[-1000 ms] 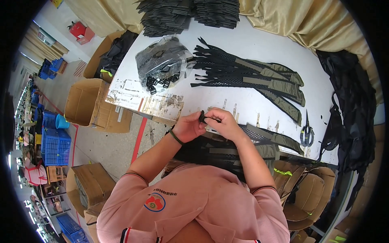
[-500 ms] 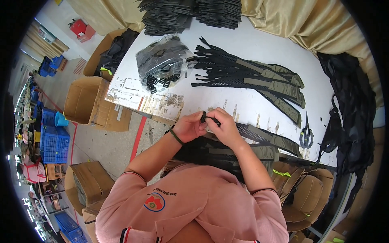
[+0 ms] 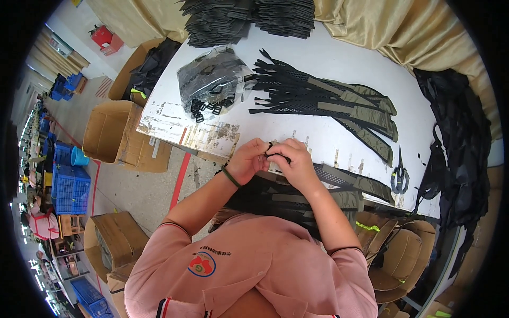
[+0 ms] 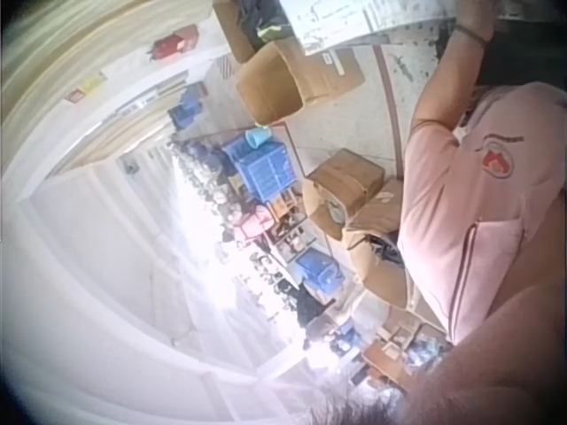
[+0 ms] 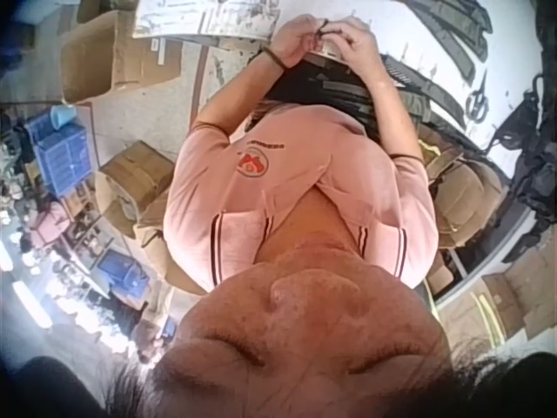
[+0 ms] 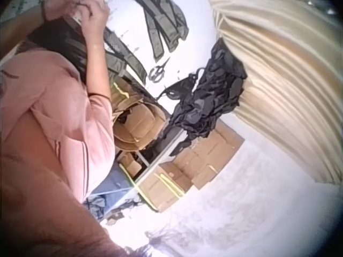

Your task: The recorder is assembling backpack shoulder straps by threading buckles onto webbing.

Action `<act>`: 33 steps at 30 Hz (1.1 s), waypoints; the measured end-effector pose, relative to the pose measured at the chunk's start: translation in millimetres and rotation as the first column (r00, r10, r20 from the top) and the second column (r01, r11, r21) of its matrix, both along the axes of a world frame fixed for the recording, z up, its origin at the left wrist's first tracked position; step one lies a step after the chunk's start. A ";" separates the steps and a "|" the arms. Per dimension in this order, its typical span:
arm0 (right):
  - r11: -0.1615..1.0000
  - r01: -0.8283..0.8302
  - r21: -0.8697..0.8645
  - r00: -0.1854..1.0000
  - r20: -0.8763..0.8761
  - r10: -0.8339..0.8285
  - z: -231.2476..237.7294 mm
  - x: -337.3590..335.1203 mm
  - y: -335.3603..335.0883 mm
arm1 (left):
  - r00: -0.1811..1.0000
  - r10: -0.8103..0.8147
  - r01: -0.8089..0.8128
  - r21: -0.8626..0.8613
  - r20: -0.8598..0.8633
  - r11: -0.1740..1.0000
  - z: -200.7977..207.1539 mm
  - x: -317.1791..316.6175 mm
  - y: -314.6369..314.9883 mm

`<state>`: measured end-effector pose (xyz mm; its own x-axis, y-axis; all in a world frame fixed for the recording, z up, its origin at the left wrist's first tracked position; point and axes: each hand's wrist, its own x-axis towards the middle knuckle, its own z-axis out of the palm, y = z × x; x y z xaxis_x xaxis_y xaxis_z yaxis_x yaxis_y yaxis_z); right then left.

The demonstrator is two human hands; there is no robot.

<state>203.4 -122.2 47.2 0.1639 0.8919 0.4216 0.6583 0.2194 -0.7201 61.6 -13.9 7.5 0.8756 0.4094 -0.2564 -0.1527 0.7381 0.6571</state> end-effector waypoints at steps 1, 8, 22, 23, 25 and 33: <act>1.000 0.000 -0.001 1.000 0.000 0.000 1.6 -1.2 0.4 | 1.000 0.000 0.000 -0.001 0.000 1.000 4.0 1.5 -0.8; 0.992 -0.029 -0.123 0.833 -0.551 -0.044 12.8 -8.7 -4.3 | 0.977 0.199 -0.154 0.385 -0.079 0.910 12.8 9.7 -7.0; 0.969 -0.030 -0.245 0.425 -0.880 -0.210 -4.2 -4.3 -7.4 | 0.986 0.162 -0.090 0.723 -0.031 0.685 16.0 2.7 -19.1; 0.973 -0.033 -0.230 0.350 -0.914 -0.204 -1.2 -5.0 -7.8 | 0.988 0.147 -0.136 0.740 0.050 0.659 11.1 3.2 -20.9; 0.977 -0.032 -0.213 0.272 -0.942 -0.196 -2.0 -4.7 -9.9 | 0.983 0.127 -0.183 0.753 0.133 0.632 7.5 3.1 -23.1; 0.912 -0.098 -0.398 0.664 -0.709 -0.238 17.5 6.6 -11.9 | 0.994 0.093 -0.075 0.955 0.050 0.287 22.6 0.9 -13.1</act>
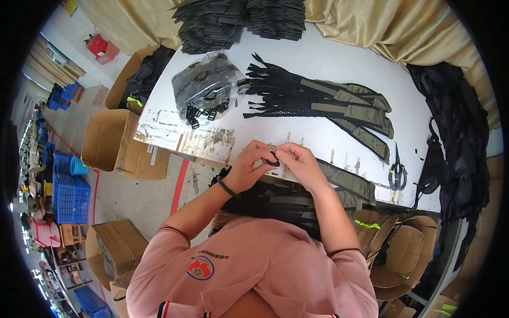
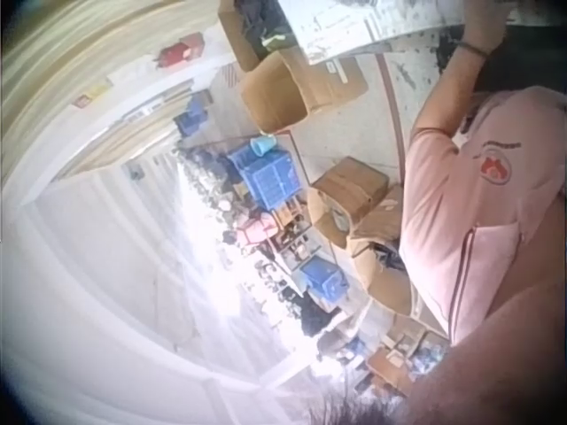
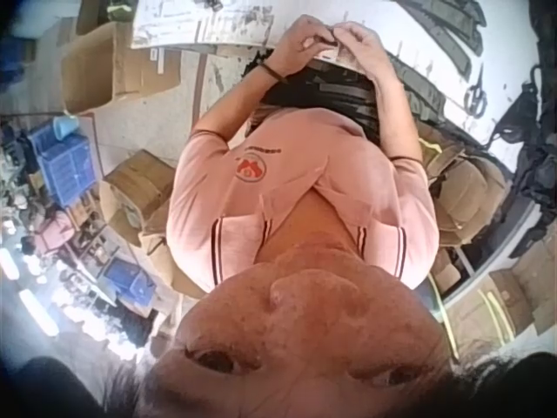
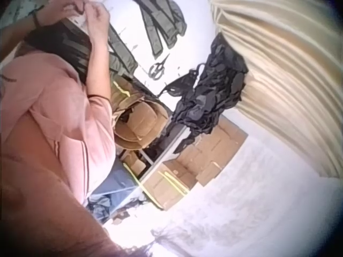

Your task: The recorder is assembling backpack shoulder straps by threading buckles onto webbing.

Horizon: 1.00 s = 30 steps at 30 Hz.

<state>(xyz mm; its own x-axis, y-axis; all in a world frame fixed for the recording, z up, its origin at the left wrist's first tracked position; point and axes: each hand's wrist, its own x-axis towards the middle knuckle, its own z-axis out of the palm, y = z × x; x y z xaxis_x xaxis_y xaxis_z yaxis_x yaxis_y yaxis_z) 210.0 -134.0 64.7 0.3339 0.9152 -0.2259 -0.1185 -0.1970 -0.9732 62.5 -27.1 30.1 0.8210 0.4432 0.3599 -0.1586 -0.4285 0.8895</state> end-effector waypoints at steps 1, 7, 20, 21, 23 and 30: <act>1.000 0.002 0.002 1.000 0.001 -0.002 -2.4 3.4 -1.2 | 1.000 -0.002 0.002 0.002 0.001 1.000 3.4 -0.3 -0.2; 0.993 -0.037 0.112 0.992 0.124 0.023 -15.1 11.7 0.3 | 0.993 -0.114 0.115 0.074 -0.026 0.991 7.4 2.5 -7.7; 0.966 -0.255 -0.034 0.946 0.197 0.256 2.5 20.3 2.0 | 1.000 -0.001 -0.002 0.149 0.019 0.989 5.7 -4.1 -5.6; 0.961 -0.275 -0.028 0.941 0.196 0.275 -0.2 20.7 2.3 | 1.000 -0.006 0.007 0.134 -0.002 0.991 5.6 -5.2 -6.1; 0.985 -0.171 0.023 0.970 0.177 0.165 -4.2 19.3 3.8 | 1.000 -0.027 0.027 0.110 -0.003 0.994 7.1 -4.0 -7.3; 0.997 0.026 0.067 0.918 0.394 -0.051 -19.0 48.2 -10.1 | 0.996 -0.063 0.093 -0.802 0.068 0.590 6.8 -26.1 -13.3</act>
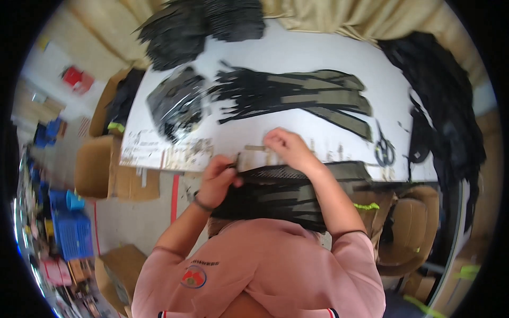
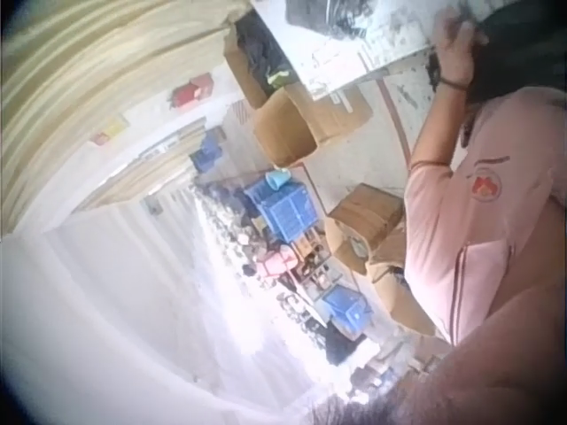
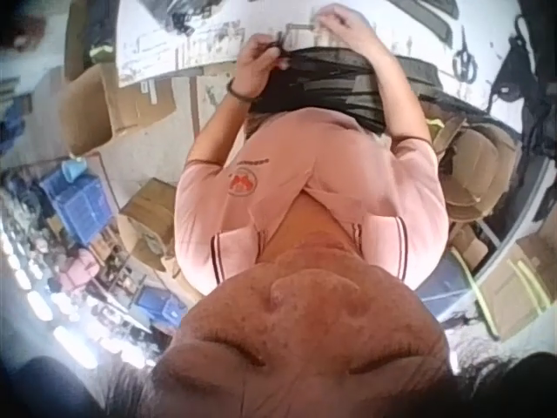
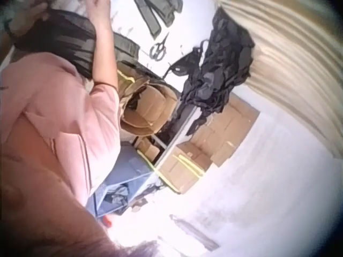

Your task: The recorder is assembling backpack shoulder straps by threading buckles onto webbing.

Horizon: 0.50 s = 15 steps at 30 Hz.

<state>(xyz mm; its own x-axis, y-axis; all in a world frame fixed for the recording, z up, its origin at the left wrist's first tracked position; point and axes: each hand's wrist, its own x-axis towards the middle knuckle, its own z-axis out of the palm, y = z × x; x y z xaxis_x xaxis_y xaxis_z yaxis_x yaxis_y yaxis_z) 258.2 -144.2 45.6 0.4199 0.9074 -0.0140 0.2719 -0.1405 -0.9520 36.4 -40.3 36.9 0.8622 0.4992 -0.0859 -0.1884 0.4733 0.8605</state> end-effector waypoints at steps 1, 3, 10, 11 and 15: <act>0.990 -0.077 -0.115 0.973 0.209 0.100 -6.5 9.3 -11.2 | 0.998 0.057 -0.062 -0.177 -0.032 0.982 -1.3 -13.6 0.5; 0.938 -0.154 -0.311 0.930 0.276 0.244 -37.7 18.5 -37.6 | 0.972 0.184 -0.223 -0.325 -0.146 0.919 -5.3 -39.8 0.9; 0.718 -0.492 -0.493 0.811 0.041 0.584 -39.6 -31.0 -108.3 | 0.783 0.210 -0.113 0.198 -0.585 0.974 -87.1 -152.2 36.2; 0.711 -0.489 -0.505 0.804 0.056 0.593 -42.6 -32.9 -112.1 | 0.724 0.376 -0.030 0.517 -0.579 0.855 -90.0 -152.6 38.6; 0.774 -0.407 -0.485 0.816 0.188 0.547 -33.2 -33.3 -105.4 | 0.893 0.175 0.076 0.524 -0.414 0.848 24.1 -85.2 29.2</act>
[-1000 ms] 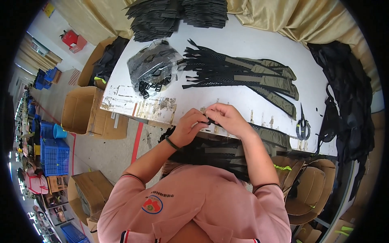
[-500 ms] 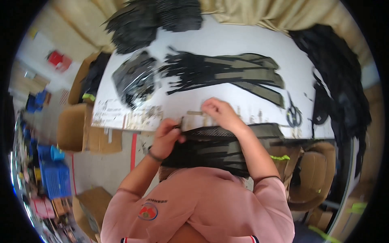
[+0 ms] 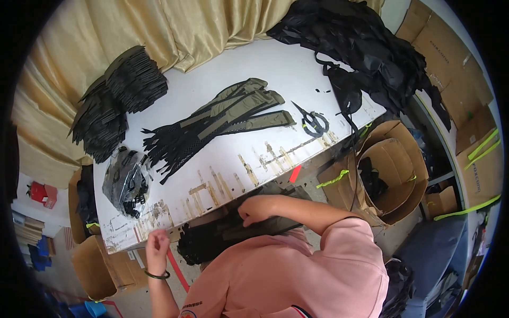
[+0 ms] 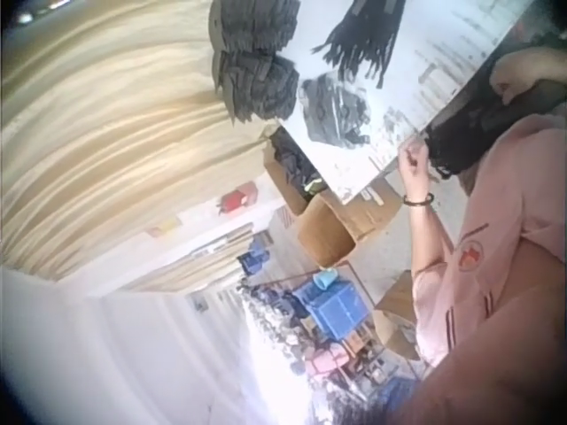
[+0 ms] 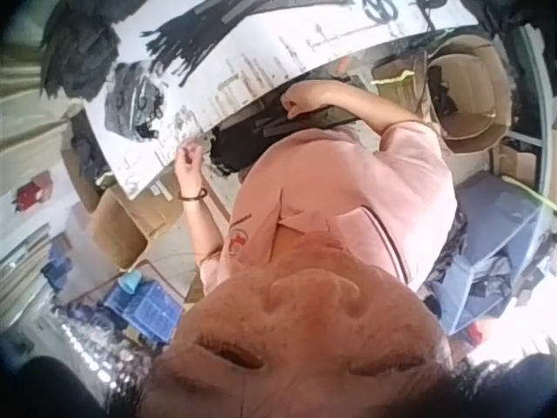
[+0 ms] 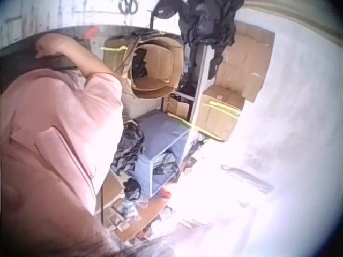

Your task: The recorder is assembling backpack shoulder straps by threading buckles onto webbing.

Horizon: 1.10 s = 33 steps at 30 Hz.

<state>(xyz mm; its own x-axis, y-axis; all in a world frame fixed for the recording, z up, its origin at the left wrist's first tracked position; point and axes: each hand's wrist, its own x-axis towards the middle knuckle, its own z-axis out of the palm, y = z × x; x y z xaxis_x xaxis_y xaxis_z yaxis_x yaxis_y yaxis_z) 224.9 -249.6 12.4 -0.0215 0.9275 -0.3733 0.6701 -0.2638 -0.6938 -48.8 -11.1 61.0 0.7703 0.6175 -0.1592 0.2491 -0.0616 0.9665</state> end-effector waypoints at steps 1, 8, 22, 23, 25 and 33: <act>1.000 0.010 0.017 0.999 0.035 -0.011 2.4 0.2 8.5 | 0.995 -0.083 0.089 -0.135 0.052 0.987 37.1 17.7 -11.2; 0.970 0.059 0.237 0.997 -0.063 -0.045 8.7 -22.4 53.5 | -0.132 -0.772 0.991 0.059 0.621 -0.122 165.9 77.3 -95.8; 0.849 0.246 0.469 0.957 0.022 -0.290 1.3 43.1 85.0 | -0.295 -0.491 0.941 0.340 0.820 0.003 175.3 79.6 -113.6; 0.800 0.304 0.517 0.921 0.054 -0.385 -3.5 67.5 96.0 | -0.213 -0.546 0.976 0.196 0.810 -0.090 176.7 77.5 -110.5; 0.669 0.280 0.688 0.760 0.267 -0.592 -0.3 111.4 113.9 | -0.121 -0.606 0.988 0.036 0.787 -0.151 175.7 74.6 -105.3; 0.690 0.145 0.709 0.480 0.559 -0.676 -41.8 185.2 153.0 | -0.293 -0.483 0.941 0.338 0.825 0.007 167.0 99.3 -84.0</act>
